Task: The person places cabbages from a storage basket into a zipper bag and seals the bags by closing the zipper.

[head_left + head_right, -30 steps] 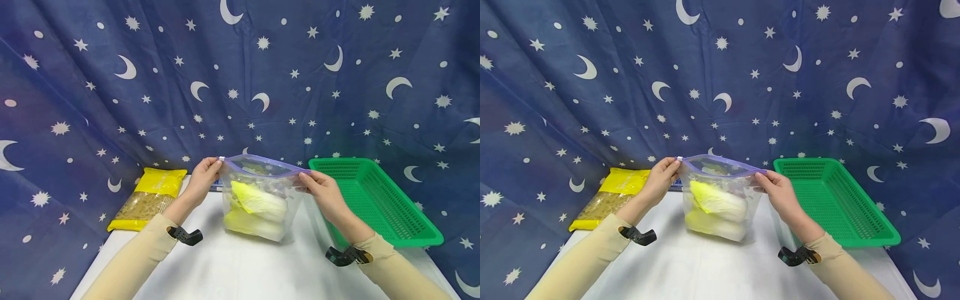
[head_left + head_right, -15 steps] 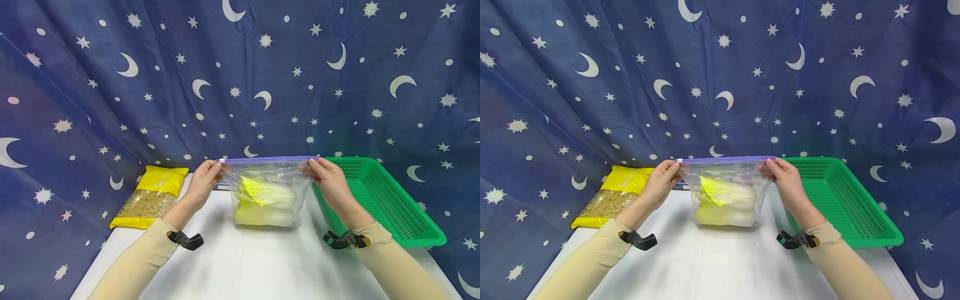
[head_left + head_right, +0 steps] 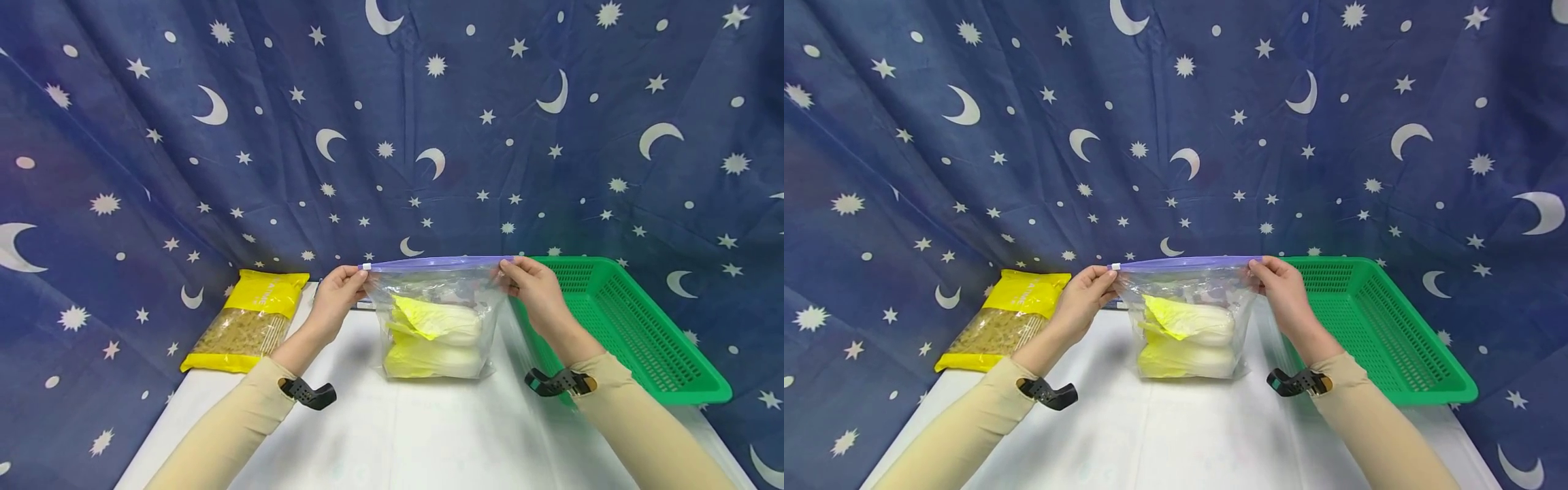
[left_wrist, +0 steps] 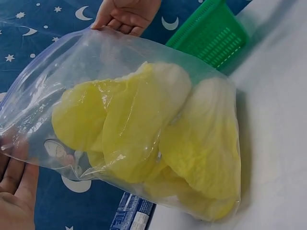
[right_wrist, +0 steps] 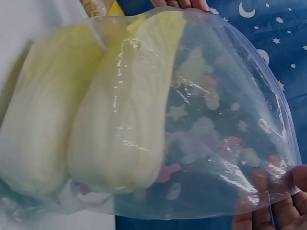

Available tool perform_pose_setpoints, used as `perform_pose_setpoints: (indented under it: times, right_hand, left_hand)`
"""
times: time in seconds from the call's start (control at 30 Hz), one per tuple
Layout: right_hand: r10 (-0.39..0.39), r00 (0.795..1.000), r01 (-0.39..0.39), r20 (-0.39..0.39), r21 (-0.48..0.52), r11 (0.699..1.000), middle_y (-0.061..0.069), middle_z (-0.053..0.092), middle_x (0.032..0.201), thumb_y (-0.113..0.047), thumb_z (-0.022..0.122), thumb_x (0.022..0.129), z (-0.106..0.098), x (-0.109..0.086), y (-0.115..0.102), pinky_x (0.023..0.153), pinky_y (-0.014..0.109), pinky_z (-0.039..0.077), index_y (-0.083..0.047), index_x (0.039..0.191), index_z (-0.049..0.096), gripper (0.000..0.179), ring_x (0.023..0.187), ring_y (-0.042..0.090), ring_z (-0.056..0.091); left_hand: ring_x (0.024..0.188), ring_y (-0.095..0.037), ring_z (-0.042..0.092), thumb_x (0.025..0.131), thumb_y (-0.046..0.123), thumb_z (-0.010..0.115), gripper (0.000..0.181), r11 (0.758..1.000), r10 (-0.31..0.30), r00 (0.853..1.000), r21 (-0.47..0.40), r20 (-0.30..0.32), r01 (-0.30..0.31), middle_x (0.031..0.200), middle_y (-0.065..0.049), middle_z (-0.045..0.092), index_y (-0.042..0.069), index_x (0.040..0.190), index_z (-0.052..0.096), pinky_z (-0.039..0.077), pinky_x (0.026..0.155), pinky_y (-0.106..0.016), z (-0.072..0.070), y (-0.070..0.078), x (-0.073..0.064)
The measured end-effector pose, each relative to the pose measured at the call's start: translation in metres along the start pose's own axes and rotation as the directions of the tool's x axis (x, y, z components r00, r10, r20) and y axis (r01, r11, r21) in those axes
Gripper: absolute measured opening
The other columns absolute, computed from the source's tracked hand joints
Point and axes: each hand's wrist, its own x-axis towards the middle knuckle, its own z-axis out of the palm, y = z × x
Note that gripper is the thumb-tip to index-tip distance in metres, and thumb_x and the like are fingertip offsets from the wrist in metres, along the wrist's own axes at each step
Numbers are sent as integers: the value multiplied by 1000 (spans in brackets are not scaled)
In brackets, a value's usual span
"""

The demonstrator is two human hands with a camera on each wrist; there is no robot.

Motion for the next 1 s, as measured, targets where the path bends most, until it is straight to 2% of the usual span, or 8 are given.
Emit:
perform_pose_setpoints:
  times: [0.17, 0.27, 0.37, 0.5, 0.67, 0.77, 0.93, 1.0]
  right_hand:
    - [-54, 997, 48, -62, -93, 994, 7, 66, 122, -22, 57, 106, 5, 4, -17, 95, 31, 51, -6, 134, 62, 33, 109, 16, 61]
    - [-148, 985, 132, -89, -162, 978, 10, 63, 132, -16, 54, 105, 12, 5, -32, 100, 32, 48, -7, 137, 61, 34, 118, 15, 58]
    - [-270, 960, 247, -75, -232, 941, 11, 64, 133, -13, 55, 103, 24, 5, -48, 98, 29, 48, -5, 134, 63, 33, 117, 17, 58]
    - [-384, 923, 373, 36, -332, 866, 7, 67, 129, -14, 59, 103, 48, 2, -66, 99, 35, 47, -7, 129, 67, 28, 118, 20, 58]
    - [-372, 901, 433, 222, -454, 779, 0, 66, 128, -20, 61, 103, 81, 0, -77, 99, 48, 50, -15, 129, 69, 27, 125, 22, 53]
    - [-349, 880, 473, 321, -532, 702, -3, 67, 128, -21, 63, 102, 102, 3, -79, 94, 45, 53, -17, 128, 70, 28, 123, 21, 53]
    - [-344, 820, 571, 457, -612, 547, 0, 70, 124, -18, 64, 100, 136, 13, -79, 100, 42, 49, -13, 125, 73, 27, 120, 24, 57]
    - [-330, 808, 589, 489, -637, 497, 1, 71, 121, -18, 65, 98, 147, 17, -79, 100, 41, 49, -12, 123, 74, 27, 115, 25, 59]
  left_hand:
    - [95, -17, 66, 103, 14, 62, 21, 1000, -18, 1000, 0, -20, 18, 105, -9, 70, -2, 116, 58, 57, 94, -32, -1, -3, 1]
    - [96, -17, 66, 103, 14, 62, 22, 1000, -15, 1000, -3, -16, 15, 106, -10, 70, -2, 117, 57, 57, 94, -33, -1, -3, 1]
    - [97, -18, 67, 103, 14, 62, 23, 1000, -14, 1000, -5, -13, 14, 107, -11, 70, -2, 119, 56, 57, 94, -33, -1, -2, 1]
    - [99, -18, 68, 105, 15, 59, 22, 1000, -13, 1000, -17, -7, 13, 111, -13, 71, -1, 120, 55, 56, 96, -33, -1, -1, 2]
    - [105, -19, 69, 106, 16, 57, 22, 1000, 15, 1000, -3, 10, -15, 117, -16, 71, 0, 121, 53, 55, 98, -33, -2, -1, 1]
    - [105, -20, 69, 107, 17, 56, 21, 999, 40, 999, 13, 19, -40, 118, -17, 71, 1, 120, 52, 56, 97, -33, -4, -2, 1]
    - [100, -19, 70, 107, 16, 55, 19, 996, 84, 996, 31, 25, -85, 113, -17, 72, 2, 119, 51, 57, 96, -33, -5, -2, -1]
    - [99, -19, 70, 107, 15, 55, 19, 994, 102, 994, 38, 32, -103, 111, -18, 73, 1, 120, 51, 56, 96, -34, -5, -2, -1]
